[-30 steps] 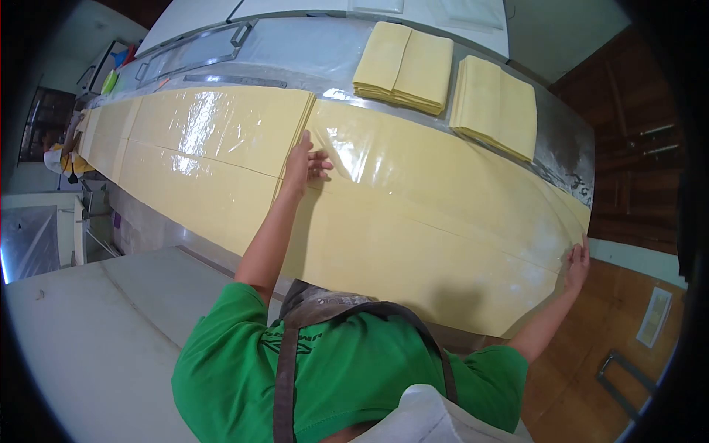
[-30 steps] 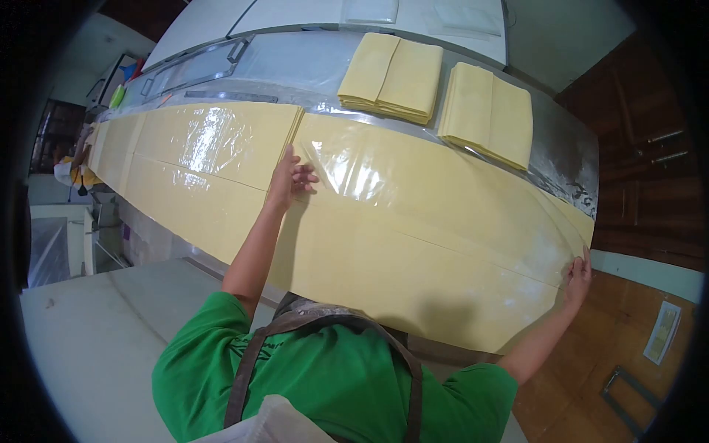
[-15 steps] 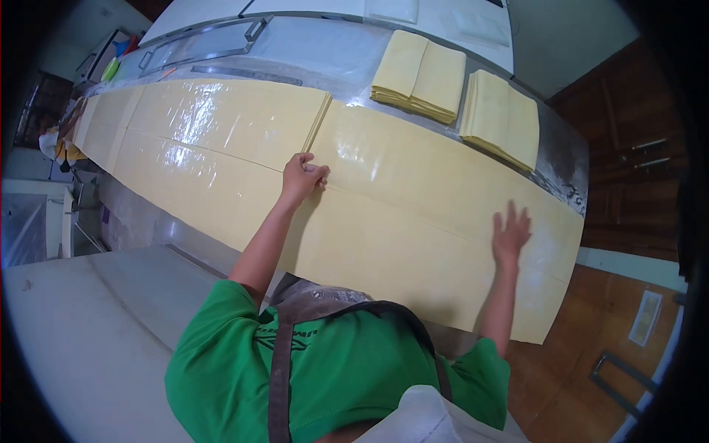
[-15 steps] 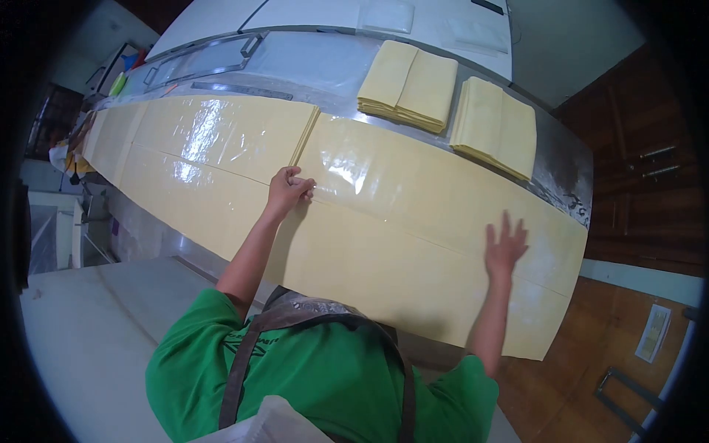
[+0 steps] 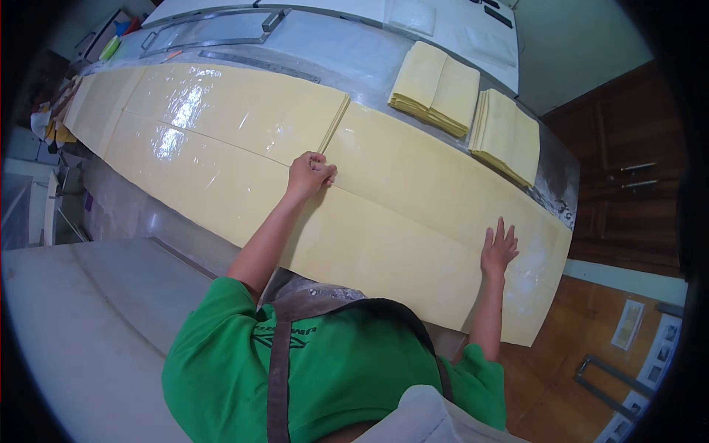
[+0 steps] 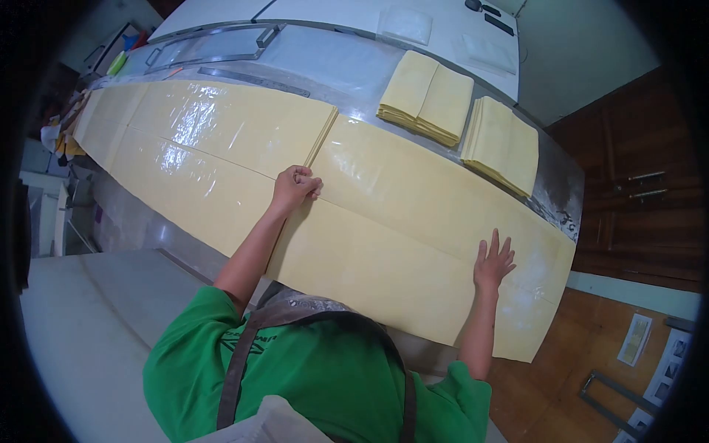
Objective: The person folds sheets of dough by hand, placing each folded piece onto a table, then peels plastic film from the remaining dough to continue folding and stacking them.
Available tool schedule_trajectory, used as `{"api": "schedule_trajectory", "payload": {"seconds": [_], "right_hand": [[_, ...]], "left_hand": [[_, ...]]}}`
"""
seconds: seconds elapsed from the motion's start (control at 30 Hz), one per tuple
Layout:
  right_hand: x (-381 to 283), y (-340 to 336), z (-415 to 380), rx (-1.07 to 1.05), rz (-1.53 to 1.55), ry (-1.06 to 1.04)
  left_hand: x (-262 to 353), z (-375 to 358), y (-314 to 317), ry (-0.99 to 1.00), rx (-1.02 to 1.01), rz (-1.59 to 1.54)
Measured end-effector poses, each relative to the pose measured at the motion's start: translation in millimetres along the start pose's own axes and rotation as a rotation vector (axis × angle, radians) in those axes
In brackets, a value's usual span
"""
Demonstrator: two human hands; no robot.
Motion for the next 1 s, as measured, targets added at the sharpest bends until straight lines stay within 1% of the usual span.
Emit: {"api": "schedule_trajectory", "payload": {"seconds": [0.03, 0.1, 0.17, 0.23, 0.27, 0.3, 0.33, 0.37, 0.4, 0.43, 0.47, 0.53, 0.57, 0.6, 0.63, 0.7, 0.73, 0.8, 0.83, 0.9, 0.93, 1.0], "right_hand": [[2, 1, 4, -0.021, 0.004, -0.007], [2, -5, 4, -0.049, 0.001, -0.005], [-4, -10, 12, -0.105, 0.012, 0.033], [-38, -15, 28, -0.027, -0.054, 0.069], [-80, -24, 23, 0.174, 0.176, -0.080], [-131, -29, 13, 0.297, 0.395, -0.259], [-186, -30, -1, 0.256, 0.692, -0.353], [-236, -5, -2, -0.067, 1.033, -0.424], [-293, -35, -34, -0.259, 0.986, -0.467], [-330, -28, -41, -0.289, 0.883, -0.629], [-352, -24, -49, -0.310, 0.897, -0.597], [-367, -19, -52, -0.327, 0.916, -0.572], [-370, -13, -51, -0.277, 0.895, -0.601], [-373, -15, -51, -0.226, 0.871, -0.629], [-373, -16, -49, -0.223, 0.876, -0.625], [-370, -22, -52, -0.345, 0.881, -0.629], [-370, -22, -53, -0.344, 0.874, -0.630], [-371, -20, -52, -0.282, 0.834, -0.629], [-372, -15, -49, -0.282, 0.828, -0.630], [-373, -4, -41, -0.321, 0.872, -0.563], [-372, 1, -38, -0.321, 0.872, -0.557], [-367, 5, -30, -0.449, 1.037, -0.437]], "left_hand": [[1, 2, -3, 0.003, -0.004, -0.002], [1, -1, -3, -0.033, -0.060, -0.303], [0, 2, -6, -0.053, -0.051, -0.303], [-2, 7, -4, -0.085, -0.038, -0.306], [2, 10, -3, -0.013, -0.017, -0.142], [7, 9, 1, 0.062, 0.000, 0.024], [11, 5, 8, 0.048, -0.008, 0.030], [22, 4, 14, 0.060, 0.027, 0.137], [30, 5, 16, 0.078, 0.064, 0.246], [31, 7, 16, 0.077, 0.058, 0.258], [27, 8, 15, 0.052, 0.062, 0.238], [12, 12, 9, 0.031, 0.070, 0.223], [-6, 15, 5, 0.076, 0.039, 0.089], [-10, 16, 3, 0.121, 0.006, -0.045], [-13, 19, -1, 0.122, 0.002, -0.040], [-13, 18, 2, 0.100, -0.028, -0.046], [-12, 19, 4, 0.101, -0.029, -0.053], [13, 18, 14, 0.075, 0.008, 0.211], [26, 17, 20, 0.076, 0.009, 0.205], [41, 14, 28, -0.036, 0.007, 0.446], [37, 14, 26, -0.038, 0.001, 0.446], [21, 15, 19, -0.001, -0.068, 0.109]]}}
Point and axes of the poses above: each hand's wrist, its own z-axis towards the middle knuckle, its own y-axis out of the palm, x = y × z, the point moved 5 cm from there along z, towards the middle knuckle, and after that the axes turned 7 degrees about -x, right-handed, at the moved point
